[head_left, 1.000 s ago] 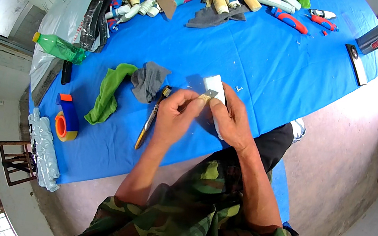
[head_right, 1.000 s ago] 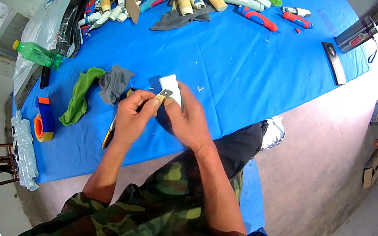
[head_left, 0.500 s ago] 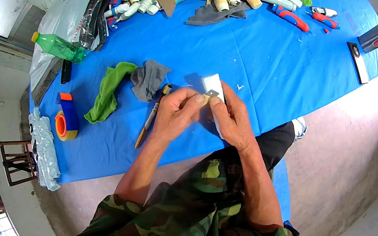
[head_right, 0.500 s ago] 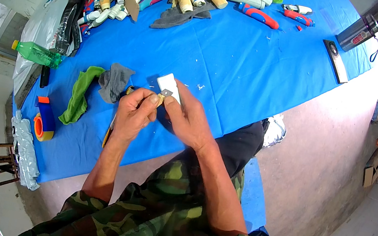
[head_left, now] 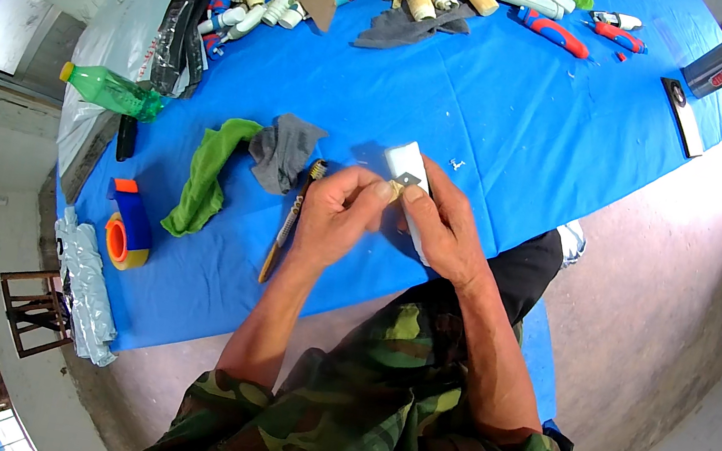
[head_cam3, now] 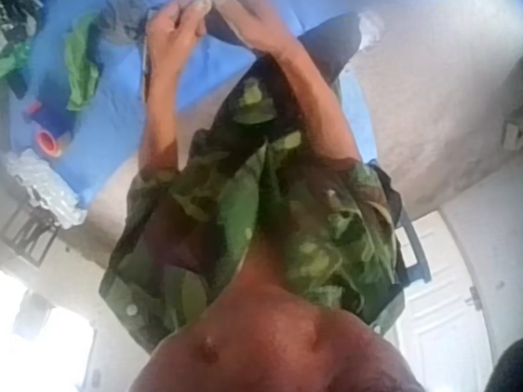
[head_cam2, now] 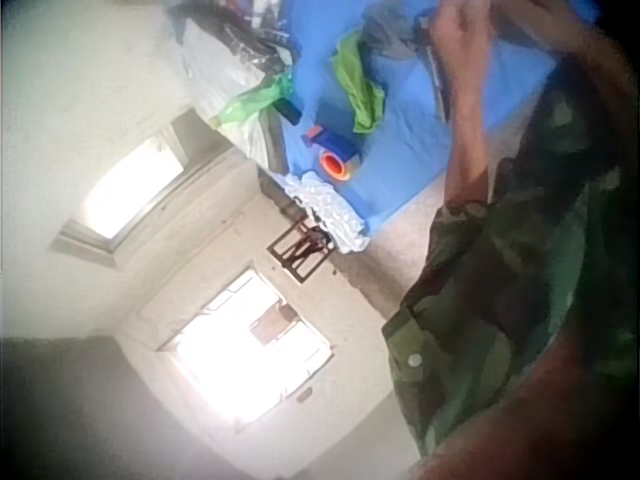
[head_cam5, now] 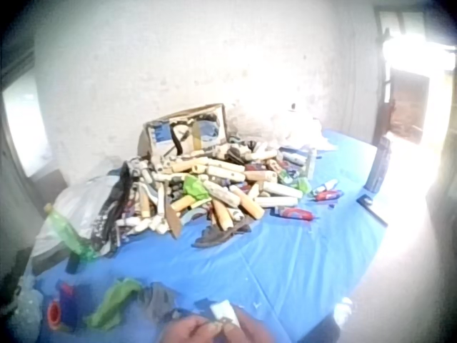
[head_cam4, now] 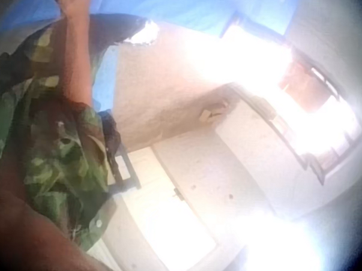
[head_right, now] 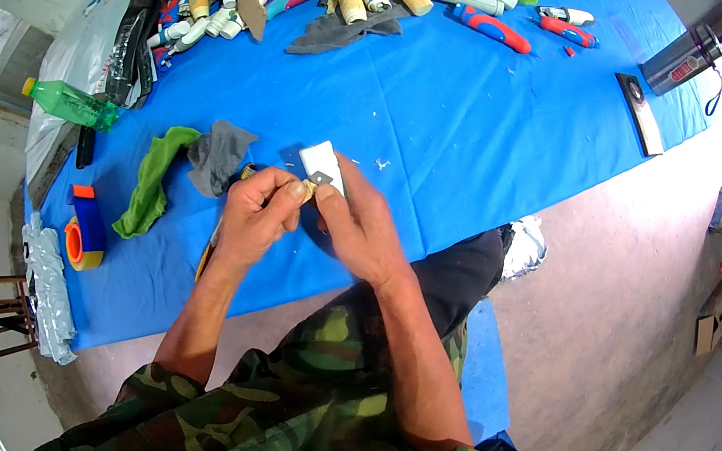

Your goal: The person whittles a wooden piece using a small blade, removing thin shavings from one end while holding the object in their other hand, and then uses a piece of sandpaper to smooth the surface of a cylindrical object.

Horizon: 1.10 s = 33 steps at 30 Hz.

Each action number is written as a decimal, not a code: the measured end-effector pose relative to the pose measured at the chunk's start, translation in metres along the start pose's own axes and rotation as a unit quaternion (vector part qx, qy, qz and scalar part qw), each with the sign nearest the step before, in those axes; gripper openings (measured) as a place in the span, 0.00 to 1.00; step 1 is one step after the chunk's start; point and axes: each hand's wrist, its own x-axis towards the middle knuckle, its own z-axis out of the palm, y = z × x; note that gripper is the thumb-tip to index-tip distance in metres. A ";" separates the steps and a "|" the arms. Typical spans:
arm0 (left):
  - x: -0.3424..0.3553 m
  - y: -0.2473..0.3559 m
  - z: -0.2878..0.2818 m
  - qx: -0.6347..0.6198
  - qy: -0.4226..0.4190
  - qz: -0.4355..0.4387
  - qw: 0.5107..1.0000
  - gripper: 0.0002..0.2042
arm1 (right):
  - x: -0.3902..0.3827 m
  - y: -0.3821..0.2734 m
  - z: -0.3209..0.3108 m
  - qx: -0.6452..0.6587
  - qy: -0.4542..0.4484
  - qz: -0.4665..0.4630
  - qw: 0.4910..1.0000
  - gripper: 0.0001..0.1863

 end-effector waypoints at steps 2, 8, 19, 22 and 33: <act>0.000 0.000 0.001 -0.010 0.001 -0.003 1.000 0.10 | 0.000 0.001 -0.001 -0.004 -0.002 -0.008 1.000 0.24; 0.001 0.000 0.000 -0.004 0.011 0.014 1.000 0.10 | 0.001 0.004 0.000 -0.037 0.003 -0.026 0.999 0.23; 0.000 -0.002 0.000 -0.001 0.009 0.012 1.000 0.10 | 0.000 0.007 0.000 -0.014 0.003 -0.032 0.999 0.23; 0.001 -0.002 -0.001 0.000 0.008 0.014 1.000 0.10 | 0.000 0.005 0.000 -0.034 0.006 -0.028 0.999 0.23; 0.005 -0.004 -0.004 0.007 0.015 0.054 0.998 0.11 | 0.003 0.011 0.003 -0.029 0.011 -0.028 0.999 0.23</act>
